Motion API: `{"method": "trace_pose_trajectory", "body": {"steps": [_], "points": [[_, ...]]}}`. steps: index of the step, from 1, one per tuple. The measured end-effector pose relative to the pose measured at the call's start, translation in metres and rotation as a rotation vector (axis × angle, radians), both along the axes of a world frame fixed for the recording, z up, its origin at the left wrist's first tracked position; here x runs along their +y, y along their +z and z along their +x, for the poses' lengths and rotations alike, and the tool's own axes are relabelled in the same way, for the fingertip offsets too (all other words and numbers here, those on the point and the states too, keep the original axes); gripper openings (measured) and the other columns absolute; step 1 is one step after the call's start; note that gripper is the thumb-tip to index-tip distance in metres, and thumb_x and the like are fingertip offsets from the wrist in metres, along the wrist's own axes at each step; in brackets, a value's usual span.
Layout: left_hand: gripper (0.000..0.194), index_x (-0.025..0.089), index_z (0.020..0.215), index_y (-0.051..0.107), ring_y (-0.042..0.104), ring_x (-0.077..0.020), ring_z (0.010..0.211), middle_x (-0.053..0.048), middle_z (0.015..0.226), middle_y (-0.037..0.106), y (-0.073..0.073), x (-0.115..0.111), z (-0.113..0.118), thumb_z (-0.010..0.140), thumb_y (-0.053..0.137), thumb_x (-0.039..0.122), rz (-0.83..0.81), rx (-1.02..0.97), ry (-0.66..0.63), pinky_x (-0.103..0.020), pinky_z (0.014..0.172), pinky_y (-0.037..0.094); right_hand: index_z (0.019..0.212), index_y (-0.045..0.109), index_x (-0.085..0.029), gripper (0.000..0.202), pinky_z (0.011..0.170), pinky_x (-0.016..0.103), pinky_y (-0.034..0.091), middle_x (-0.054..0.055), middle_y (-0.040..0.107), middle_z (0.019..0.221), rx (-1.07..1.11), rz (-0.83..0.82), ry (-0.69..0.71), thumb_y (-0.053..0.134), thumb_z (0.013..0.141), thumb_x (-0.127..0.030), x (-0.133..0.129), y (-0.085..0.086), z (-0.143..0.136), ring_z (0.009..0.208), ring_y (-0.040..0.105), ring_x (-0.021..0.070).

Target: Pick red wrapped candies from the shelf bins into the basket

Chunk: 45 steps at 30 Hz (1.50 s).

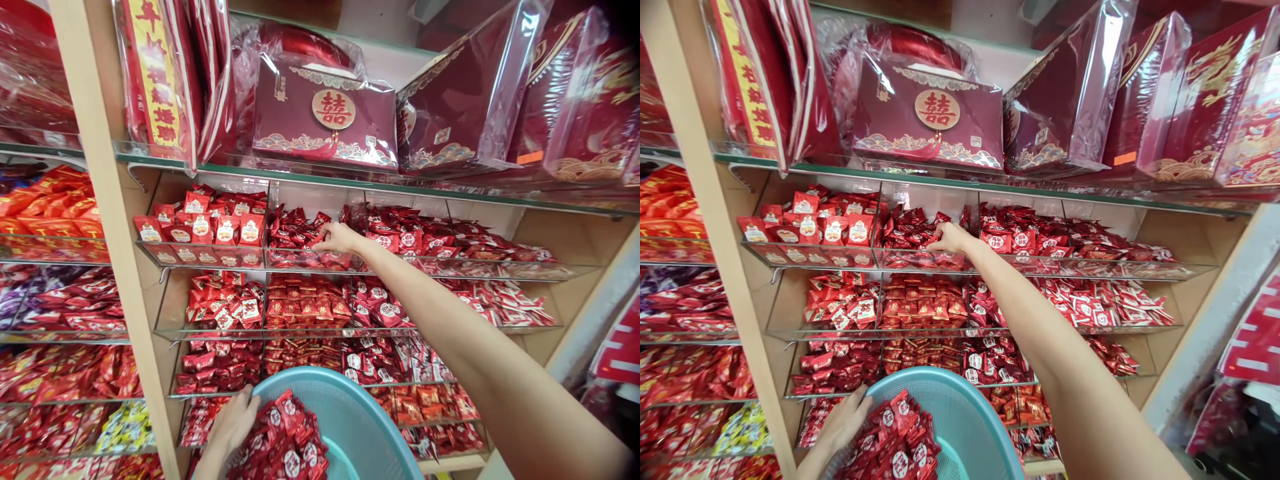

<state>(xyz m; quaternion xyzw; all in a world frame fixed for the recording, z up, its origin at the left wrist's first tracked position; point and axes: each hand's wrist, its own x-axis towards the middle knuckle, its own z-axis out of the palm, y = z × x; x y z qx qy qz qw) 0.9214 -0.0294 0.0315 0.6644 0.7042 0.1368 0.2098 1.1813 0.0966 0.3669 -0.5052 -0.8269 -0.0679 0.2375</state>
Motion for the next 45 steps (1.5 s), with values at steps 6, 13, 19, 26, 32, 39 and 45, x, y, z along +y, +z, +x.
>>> {"method": "trace_pose_trajectory", "body": {"steps": [6, 13, 19, 26, 32, 39, 45], "points": [[0.054, 0.015, 0.126, 0.043, 0.052, -0.0249, 0.112, -0.014, 0.122, 0.055, -0.004, 0.003, -0.003, 0.084, 0.022, 0.042, -0.017, -0.013, 0.026, -0.035, 0.091, 0.036, 0.073, 0.06, -0.014, 0.034, 0.052, 0.019, 0.029, -0.005, 0.052, 0.062, 0.018, -0.11, 0.03, 0.064, 0.064, -0.046, -0.007, 0.006, 0.001, 0.055, 0.039, 0.0069], [0.051, 0.016, 0.121, 0.047, 0.055, -0.0264, 0.107, -0.014, 0.115, 0.06, -0.003, 0.003, -0.002, 0.084, 0.021, 0.04, -0.009, -0.014, 0.021, -0.036, 0.087, 0.038, 0.07, 0.065, -0.018, 0.035, 0.055, 0.02, 0.033, -0.004, 0.056, 0.064, -0.119, -0.284, 0.11, 0.065, 0.061, -0.052, -0.009, 0.026, 0.011, 0.058, 0.043, 0.0087], [0.053, 0.015, 0.125, 0.045, 0.054, -0.027, 0.107, -0.015, 0.118, 0.058, -0.001, 0.003, -0.002, 0.084, 0.021, 0.04, -0.019, -0.015, 0.024, -0.037, 0.087, 0.038, 0.066, 0.066, -0.017, 0.026, 0.055, 0.019, 0.033, -0.005, 0.053, 0.058, -0.081, -0.234, 0.128, 0.066, 0.061, -0.042, -0.007, 0.026, 0.009, 0.056, 0.043, 0.008], [0.052, 0.017, 0.122, 0.048, 0.055, -0.026, 0.106, -0.014, 0.115, 0.06, -0.001, 0.003, -0.004, 0.084, 0.024, 0.042, 0.0, -0.014, 0.036, -0.035, 0.086, 0.039, 0.06, 0.064, -0.013, 0.02, 0.055, 0.022, 0.032, -0.005, 0.047, 0.051, 0.148, -0.21, 0.176, 0.061, 0.062, -0.032, 0.004, 0.013, 0.001, 0.053, 0.038, 0.0078], [0.054, 0.016, 0.124, 0.046, 0.052, -0.0269, 0.111, -0.014, 0.119, 0.058, -0.005, 0.005, -0.008, 0.083, 0.025, 0.042, -0.012, -0.034, 0.047, -0.036, 0.086, 0.039, 0.071, 0.065, -0.009, 0.032, 0.059, 0.022, 0.032, -0.002, 0.05, 0.059, 0.281, 0.006, 0.179, 0.049, 0.072, -0.037, -0.002, 0.029, 0.01, 0.058, 0.038, 0.0088], [0.05, 0.018, 0.119, 0.05, 0.056, -0.0266, 0.105, -0.013, 0.113, 0.061, 0.0, 0.006, -0.005, 0.084, 0.023, 0.041, 0.008, -0.019, 0.024, -0.036, 0.085, 0.04, 0.069, 0.066, -0.012, 0.026, 0.058, 0.023, 0.031, -0.001, 0.052, 0.058, -0.293, -0.058, 0.166, 0.052, 0.074, -0.033, -0.021, 0.042, 0.015, 0.056, 0.04, 0.0093], [0.052, 0.016, 0.123, 0.048, 0.055, -0.0266, 0.108, -0.014, 0.118, 0.059, 0.0, 0.006, -0.005, 0.084, 0.023, 0.041, 0.009, 0.004, 0.03, -0.036, 0.086, 0.04, 0.08, 0.068, -0.015, 0.034, 0.057, 0.022, 0.034, 0.0, 0.061, 0.072, -0.411, -0.31, 0.091, 0.06, 0.069, -0.046, -0.028, 0.039, 0.007, 0.062, 0.047, 0.0108]]}}
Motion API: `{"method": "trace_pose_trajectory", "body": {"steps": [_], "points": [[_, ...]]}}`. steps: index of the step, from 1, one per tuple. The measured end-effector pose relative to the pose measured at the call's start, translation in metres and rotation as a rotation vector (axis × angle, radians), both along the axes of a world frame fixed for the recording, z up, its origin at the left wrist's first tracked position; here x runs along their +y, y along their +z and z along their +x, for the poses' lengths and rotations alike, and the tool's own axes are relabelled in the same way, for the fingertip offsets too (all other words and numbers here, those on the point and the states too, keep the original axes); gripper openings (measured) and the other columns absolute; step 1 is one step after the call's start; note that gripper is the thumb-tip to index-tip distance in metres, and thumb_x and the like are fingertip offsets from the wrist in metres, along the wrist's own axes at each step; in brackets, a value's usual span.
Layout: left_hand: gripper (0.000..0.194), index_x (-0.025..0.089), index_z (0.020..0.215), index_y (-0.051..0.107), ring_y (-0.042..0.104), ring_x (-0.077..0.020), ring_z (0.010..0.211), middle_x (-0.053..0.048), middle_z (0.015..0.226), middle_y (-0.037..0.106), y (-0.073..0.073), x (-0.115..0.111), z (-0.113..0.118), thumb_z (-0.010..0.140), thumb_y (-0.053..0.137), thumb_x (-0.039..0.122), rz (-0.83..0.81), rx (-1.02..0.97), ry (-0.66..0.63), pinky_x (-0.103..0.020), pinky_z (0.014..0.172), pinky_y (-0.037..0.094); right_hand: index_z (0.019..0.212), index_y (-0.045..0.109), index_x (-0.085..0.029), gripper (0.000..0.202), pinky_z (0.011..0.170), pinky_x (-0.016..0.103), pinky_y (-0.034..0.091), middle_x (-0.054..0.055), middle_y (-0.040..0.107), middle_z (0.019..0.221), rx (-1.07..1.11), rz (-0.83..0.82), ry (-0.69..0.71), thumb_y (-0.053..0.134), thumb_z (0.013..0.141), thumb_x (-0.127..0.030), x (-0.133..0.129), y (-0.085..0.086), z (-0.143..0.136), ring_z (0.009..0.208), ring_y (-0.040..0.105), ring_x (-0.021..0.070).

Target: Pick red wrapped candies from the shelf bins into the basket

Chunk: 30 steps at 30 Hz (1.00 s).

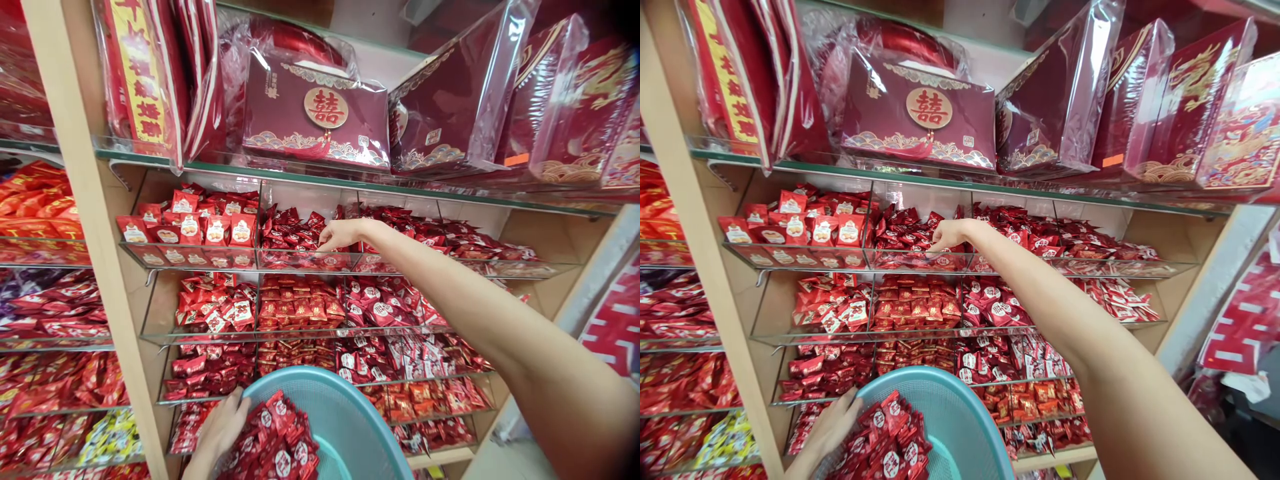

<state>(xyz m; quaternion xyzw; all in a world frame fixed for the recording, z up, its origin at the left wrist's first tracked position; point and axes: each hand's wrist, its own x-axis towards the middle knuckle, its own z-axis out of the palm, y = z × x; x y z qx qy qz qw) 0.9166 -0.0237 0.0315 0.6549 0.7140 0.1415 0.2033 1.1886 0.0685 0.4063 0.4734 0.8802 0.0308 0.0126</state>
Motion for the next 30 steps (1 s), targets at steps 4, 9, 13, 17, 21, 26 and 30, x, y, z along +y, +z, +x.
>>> {"method": "trace_pose_trajectory", "body": {"steps": [4, 9, 13, 17, 21, 26, 30], "points": [[0.051, 0.018, 0.121, 0.05, 0.056, -0.0244, 0.107, -0.011, 0.118, 0.06, 0.0, -0.002, -0.003, 0.083, 0.028, 0.042, 0.015, -0.004, 0.041, -0.033, 0.086, 0.041, 0.088, 0.067, -0.014, 0.033, 0.056, 0.022, 0.035, 0.001, 0.063, 0.076, -0.118, 0.068, -0.107, 0.066, 0.065, -0.038, 0.0, 0.002, -0.002, 0.064, 0.05, 0.0121], [0.05, 0.017, 0.12, 0.05, 0.057, -0.0249, 0.104, -0.012, 0.113, 0.062, 0.001, -0.004, -0.004, 0.084, 0.024, 0.041, -0.006, 0.004, 0.02, -0.034, 0.084, 0.041, 0.1, 0.063, -0.014, 0.047, 0.061, 0.023, 0.038, 0.005, 0.064, 0.093, -0.151, 0.138, -0.146, 0.069, 0.061, -0.04, -0.001, -0.001, -0.001, 0.074, 0.055, 0.0152], [0.052, 0.017, 0.122, 0.047, 0.056, -0.0253, 0.105, -0.014, 0.116, 0.06, 0.001, -0.003, -0.005, 0.084, 0.021, 0.042, -0.014, 0.028, 0.005, -0.034, 0.085, 0.04, 0.094, 0.062, -0.014, 0.048, 0.056, 0.023, 0.037, 0.003, 0.063, 0.088, -0.175, 0.066, -0.156, 0.071, 0.057, -0.043, 0.001, -0.005, 0.0, 0.069, 0.054, 0.0146], [0.047, 0.019, 0.116, 0.05, 0.057, -0.0257, 0.103, -0.013, 0.112, 0.062, 0.006, -0.004, -0.003, 0.084, 0.023, 0.04, -0.016, 0.05, -0.006, -0.034, 0.081, 0.041, 0.083, 0.061, -0.013, 0.032, 0.056, 0.024, 0.035, 0.0, 0.058, 0.074, -0.111, 0.161, -0.109, 0.067, 0.065, -0.038, -0.002, -0.003, 0.005, 0.065, 0.049, 0.0125], [0.044, 0.021, 0.108, 0.053, 0.059, -0.0248, 0.097, -0.011, 0.106, 0.064, 0.013, -0.007, 0.004, 0.083, 0.023, 0.042, -0.02, 0.075, -0.012, -0.032, 0.075, 0.041, 0.086, 0.06, -0.01, 0.035, 0.062, 0.026, 0.039, 0.002, 0.058, 0.078, 0.214, 0.262, -0.025, 0.064, 0.068, -0.041, -0.027, 0.006, 0.018, 0.071, 0.05, 0.0128], [0.04, 0.021, 0.099, 0.055, 0.061, -0.0236, 0.086, -0.01, 0.098, 0.066, 0.018, -0.007, 0.016, 0.083, 0.024, 0.041, 0.0, 0.122, -0.059, -0.031, 0.069, 0.041, 0.107, 0.053, -0.007, 0.039, 0.073, 0.029, 0.041, 0.006, 0.058, 0.101, 0.782, 0.11, 0.195, 0.046, 0.083, -0.036, -0.095, -0.02, 0.029, 0.085, 0.053, 0.0114], [0.04, 0.019, 0.1, 0.055, 0.061, -0.0242, 0.086, -0.012, 0.098, 0.065, 0.021, -0.009, 0.026, 0.084, 0.025, 0.04, 0.008, 0.11, -0.089, -0.031, 0.068, 0.04, 0.114, 0.048, -0.019, 0.043, 0.07, 0.03, 0.048, 0.005, 0.06, 0.102, 1.112, -0.394, 0.208, 0.059, 0.076, -0.035, -0.139, -0.122, 0.014, 0.08, 0.057, 0.0121]]}}
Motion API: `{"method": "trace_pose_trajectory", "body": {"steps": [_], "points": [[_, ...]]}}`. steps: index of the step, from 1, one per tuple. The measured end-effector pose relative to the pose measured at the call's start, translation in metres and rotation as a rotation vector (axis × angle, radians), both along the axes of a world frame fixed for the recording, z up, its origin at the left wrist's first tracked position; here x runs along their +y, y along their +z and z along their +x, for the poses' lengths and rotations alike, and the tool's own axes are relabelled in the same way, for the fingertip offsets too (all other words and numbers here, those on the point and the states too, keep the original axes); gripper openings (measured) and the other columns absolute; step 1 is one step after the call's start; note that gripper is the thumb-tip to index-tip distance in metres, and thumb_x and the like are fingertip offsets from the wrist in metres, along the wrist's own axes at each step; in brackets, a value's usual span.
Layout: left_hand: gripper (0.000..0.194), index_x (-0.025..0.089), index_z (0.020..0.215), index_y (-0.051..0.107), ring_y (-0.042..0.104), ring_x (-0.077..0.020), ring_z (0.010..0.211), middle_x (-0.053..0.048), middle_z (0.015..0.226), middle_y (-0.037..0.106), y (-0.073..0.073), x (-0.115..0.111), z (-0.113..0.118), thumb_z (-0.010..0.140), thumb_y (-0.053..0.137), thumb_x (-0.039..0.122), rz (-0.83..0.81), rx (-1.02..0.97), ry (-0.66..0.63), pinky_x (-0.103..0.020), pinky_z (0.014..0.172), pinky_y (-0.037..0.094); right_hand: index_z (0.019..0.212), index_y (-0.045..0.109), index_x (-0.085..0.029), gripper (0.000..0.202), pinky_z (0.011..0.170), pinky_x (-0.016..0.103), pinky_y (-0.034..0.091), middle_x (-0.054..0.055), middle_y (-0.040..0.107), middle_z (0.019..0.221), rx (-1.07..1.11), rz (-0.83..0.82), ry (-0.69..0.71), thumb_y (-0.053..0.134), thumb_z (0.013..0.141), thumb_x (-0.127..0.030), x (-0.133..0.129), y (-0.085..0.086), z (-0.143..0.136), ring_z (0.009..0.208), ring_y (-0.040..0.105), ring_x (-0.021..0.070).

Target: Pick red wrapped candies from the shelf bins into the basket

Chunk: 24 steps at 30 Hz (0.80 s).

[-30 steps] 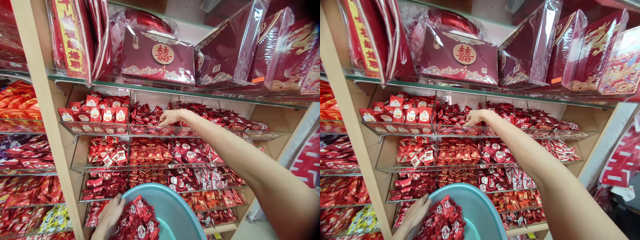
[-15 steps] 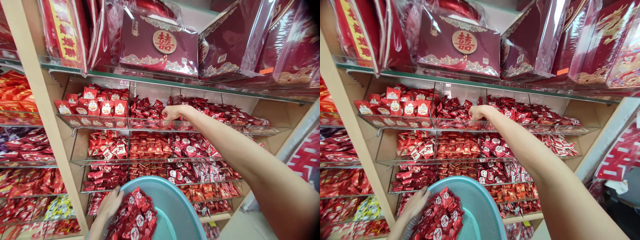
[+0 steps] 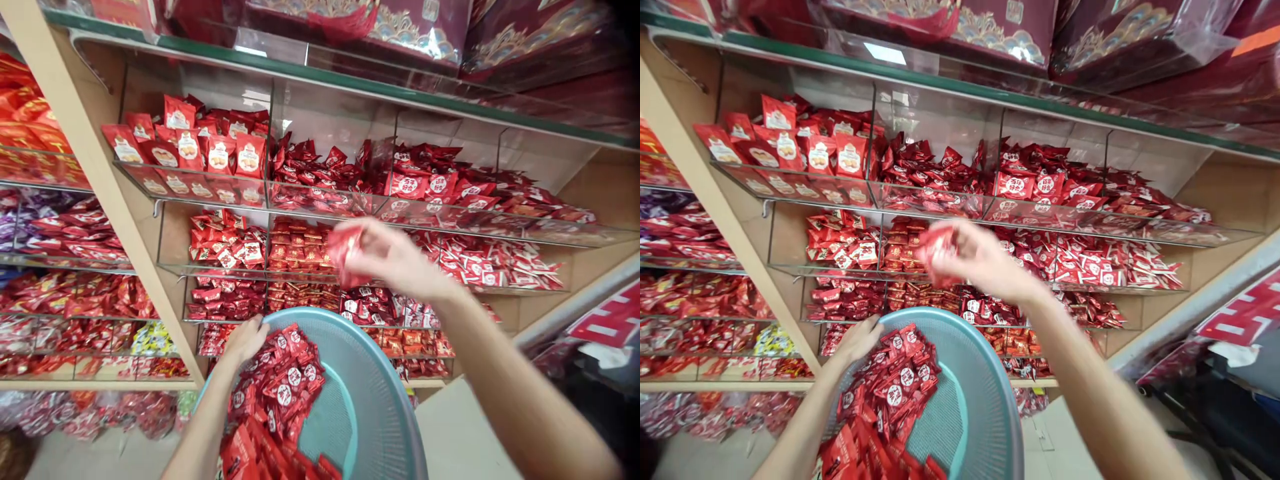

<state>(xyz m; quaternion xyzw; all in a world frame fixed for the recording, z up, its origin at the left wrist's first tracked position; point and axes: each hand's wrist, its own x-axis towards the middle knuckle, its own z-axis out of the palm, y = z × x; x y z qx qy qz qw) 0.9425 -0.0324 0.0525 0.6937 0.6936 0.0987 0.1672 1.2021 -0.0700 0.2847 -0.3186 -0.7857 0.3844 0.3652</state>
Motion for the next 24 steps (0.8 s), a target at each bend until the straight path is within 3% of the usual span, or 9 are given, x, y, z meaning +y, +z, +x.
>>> {"method": "trace_pose_trajectory", "body": {"steps": [2, 5, 8, 11, 16, 20, 24], "points": [[0.04, 0.018, 0.1, 0.055, 0.061, -0.0241, 0.086, -0.012, 0.098, 0.065, 0.002, -0.001, 0.004, 0.084, 0.025, 0.039, 0.0, -0.01, -0.011, -0.031, 0.068, 0.04, 0.111, 0.049, -0.022, 0.043, 0.073, 0.03, 0.049, 0.004, 0.061, 0.102, 0.13, -0.26, 0.072, 0.063, 0.072, -0.032, -0.01, -0.069, -0.014, 0.081, 0.058, 0.012], [0.038, 0.018, 0.1, 0.055, 0.06, -0.0229, 0.087, -0.011, 0.099, 0.065, 0.002, -0.003, 0.008, 0.084, 0.026, 0.038, 0.01, -0.021, -0.01, -0.03, 0.068, 0.04, 0.097, 0.054, -0.02, 0.031, 0.068, 0.029, 0.051, 0.002, 0.06, 0.096, 0.221, -0.66, -0.006, 0.061, 0.072, -0.037, -0.016, -0.158, -0.032, 0.08, 0.058, 0.0126], [0.037, 0.019, 0.1, 0.055, 0.06, -0.023, 0.087, -0.01, 0.098, 0.065, 0.0, -0.004, 0.011, 0.083, 0.027, 0.038, 0.023, -0.017, -0.006, -0.03, 0.068, 0.04, 0.09, 0.055, -0.019, 0.033, 0.058, 0.024, 0.049, -0.001, 0.06, 0.085, 0.217, -0.892, -0.151, 0.067, 0.064, -0.036, -0.016, -0.206, -0.042, 0.072, 0.057, 0.0113], [0.037, 0.02, 0.1, 0.055, 0.06, -0.0231, 0.088, -0.01, 0.099, 0.065, -0.003, -0.004, 0.012, 0.084, 0.027, 0.039, 0.037, -0.019, -0.019, -0.03, 0.068, 0.04, 0.084, 0.057, -0.017, 0.03, 0.053, 0.019, 0.045, -0.002, 0.059, 0.074, 0.235, -0.94, -0.167, 0.068, 0.062, -0.036, -0.018, -0.218, -0.045, 0.062, 0.054, 0.0083], [0.038, 0.02, 0.099, 0.055, 0.06, -0.0229, 0.089, -0.009, 0.101, 0.064, 0.002, -0.007, 0.014, 0.084, 0.026, 0.039, 0.051, -0.022, -0.025, -0.029, 0.068, 0.04, 0.083, 0.061, -0.016, 0.033, 0.058, 0.021, 0.046, 0.0, 0.062, 0.081, 0.234, -0.962, -0.105, 0.071, 0.059, -0.037, -0.025, -0.219, -0.054, 0.066, 0.057, 0.0092], [0.037, 0.02, 0.098, 0.055, 0.06, -0.0225, 0.09, -0.009, 0.101, 0.064, 0.008, -0.01, 0.015, 0.084, 0.025, 0.038, 0.04, -0.018, -0.023, -0.029, 0.069, 0.04, 0.083, 0.061, -0.016, 0.036, 0.056, 0.021, 0.045, 0.0, 0.063, 0.079, 0.172, -0.937, -0.196, 0.071, 0.057, -0.039, -0.028, -0.225, -0.064, 0.066, 0.058, 0.0107], [0.037, 0.02, 0.098, 0.055, 0.06, -0.0226, 0.091, -0.01, 0.101, 0.064, 0.01, -0.012, 0.015, 0.084, 0.025, 0.037, 0.043, -0.016, -0.02, -0.029, 0.069, 0.04, 0.084, 0.061, -0.017, 0.034, 0.064, 0.025, 0.046, 0.001, 0.064, 0.081, 0.069, -0.762, -0.312, 0.068, 0.06, -0.04, -0.031, -0.232, -0.068, 0.075, 0.059, 0.0151]]}}
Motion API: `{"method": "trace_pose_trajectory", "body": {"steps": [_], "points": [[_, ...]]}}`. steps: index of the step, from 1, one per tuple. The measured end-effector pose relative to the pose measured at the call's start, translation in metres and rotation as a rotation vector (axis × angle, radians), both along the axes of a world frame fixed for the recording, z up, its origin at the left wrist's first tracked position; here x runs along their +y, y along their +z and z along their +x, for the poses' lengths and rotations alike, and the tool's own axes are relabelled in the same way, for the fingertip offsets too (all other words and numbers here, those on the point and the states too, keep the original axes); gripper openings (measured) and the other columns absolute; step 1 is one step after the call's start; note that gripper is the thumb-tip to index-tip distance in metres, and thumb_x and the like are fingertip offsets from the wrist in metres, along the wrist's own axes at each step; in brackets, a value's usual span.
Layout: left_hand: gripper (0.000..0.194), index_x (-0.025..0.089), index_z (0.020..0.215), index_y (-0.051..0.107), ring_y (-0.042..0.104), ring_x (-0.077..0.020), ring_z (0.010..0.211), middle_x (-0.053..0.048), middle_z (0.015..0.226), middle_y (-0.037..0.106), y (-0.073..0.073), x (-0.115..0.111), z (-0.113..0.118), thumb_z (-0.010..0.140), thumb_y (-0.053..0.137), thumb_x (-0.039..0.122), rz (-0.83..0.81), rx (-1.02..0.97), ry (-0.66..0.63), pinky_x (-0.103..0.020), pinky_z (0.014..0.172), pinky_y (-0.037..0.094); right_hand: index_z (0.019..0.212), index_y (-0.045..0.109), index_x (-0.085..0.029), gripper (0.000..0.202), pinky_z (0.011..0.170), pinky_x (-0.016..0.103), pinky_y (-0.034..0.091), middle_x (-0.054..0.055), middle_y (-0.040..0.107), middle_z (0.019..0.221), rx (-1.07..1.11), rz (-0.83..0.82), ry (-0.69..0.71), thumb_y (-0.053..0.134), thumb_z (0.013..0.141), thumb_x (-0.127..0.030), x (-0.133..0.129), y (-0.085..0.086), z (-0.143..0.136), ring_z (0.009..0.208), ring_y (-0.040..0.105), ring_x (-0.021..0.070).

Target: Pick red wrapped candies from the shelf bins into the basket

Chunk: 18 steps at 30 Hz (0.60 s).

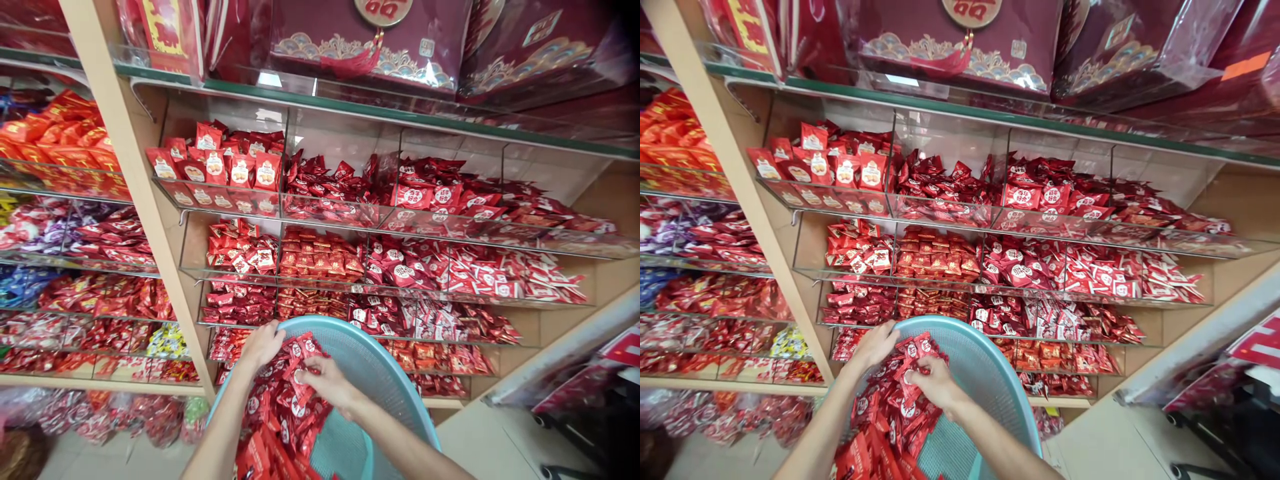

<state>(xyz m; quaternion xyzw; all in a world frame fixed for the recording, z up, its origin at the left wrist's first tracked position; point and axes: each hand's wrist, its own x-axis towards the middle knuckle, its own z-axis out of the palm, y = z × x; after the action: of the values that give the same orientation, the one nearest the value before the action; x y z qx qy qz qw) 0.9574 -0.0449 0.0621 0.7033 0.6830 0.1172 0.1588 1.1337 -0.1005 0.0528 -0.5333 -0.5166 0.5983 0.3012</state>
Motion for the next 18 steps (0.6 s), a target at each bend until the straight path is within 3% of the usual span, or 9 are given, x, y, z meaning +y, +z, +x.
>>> {"method": "trace_pose_trajectory", "body": {"steps": [6, 12, 18], "points": [[0.038, 0.02, 0.101, 0.055, 0.06, -0.022, 0.092, -0.01, 0.103, 0.064, -0.002, 0.001, 0.0, 0.084, 0.026, 0.038, -0.008, 0.018, 0.015, -0.03, 0.073, 0.041, 0.089, 0.061, -0.018, 0.033, 0.082, 0.028, 0.043, 0.002, 0.065, 0.093, -0.015, 0.155, 0.026, 0.067, 0.063, -0.038, -0.009, 0.002, -0.006, 0.092, 0.058, 0.0184], [0.039, 0.02, 0.102, 0.054, 0.06, -0.0232, 0.092, -0.011, 0.104, 0.064, -0.002, 0.001, 0.0, 0.084, 0.025, 0.038, 0.009, 0.028, -0.003, -0.031, 0.072, 0.041, 0.087, 0.056, -0.018, 0.036, 0.056, 0.024, 0.048, 0.001, 0.061, 0.089, 0.133, -0.085, -0.002, 0.067, 0.061, -0.041, -0.015, -0.001, -0.009, 0.073, 0.059, 0.0136], [0.039, 0.02, 0.103, 0.054, 0.059, -0.0227, 0.093, -0.01, 0.105, 0.064, -0.001, 0.001, 0.002, 0.084, 0.026, 0.039, -0.015, 0.034, 0.008, -0.03, 0.073, 0.041, 0.093, 0.052, -0.019, 0.049, 0.046, 0.023, 0.049, 0.003, 0.057, 0.098, 0.153, -0.071, 0.001, 0.069, 0.058, -0.049, -0.014, -0.011, -0.012, 0.058, 0.056, 0.0087]]}}
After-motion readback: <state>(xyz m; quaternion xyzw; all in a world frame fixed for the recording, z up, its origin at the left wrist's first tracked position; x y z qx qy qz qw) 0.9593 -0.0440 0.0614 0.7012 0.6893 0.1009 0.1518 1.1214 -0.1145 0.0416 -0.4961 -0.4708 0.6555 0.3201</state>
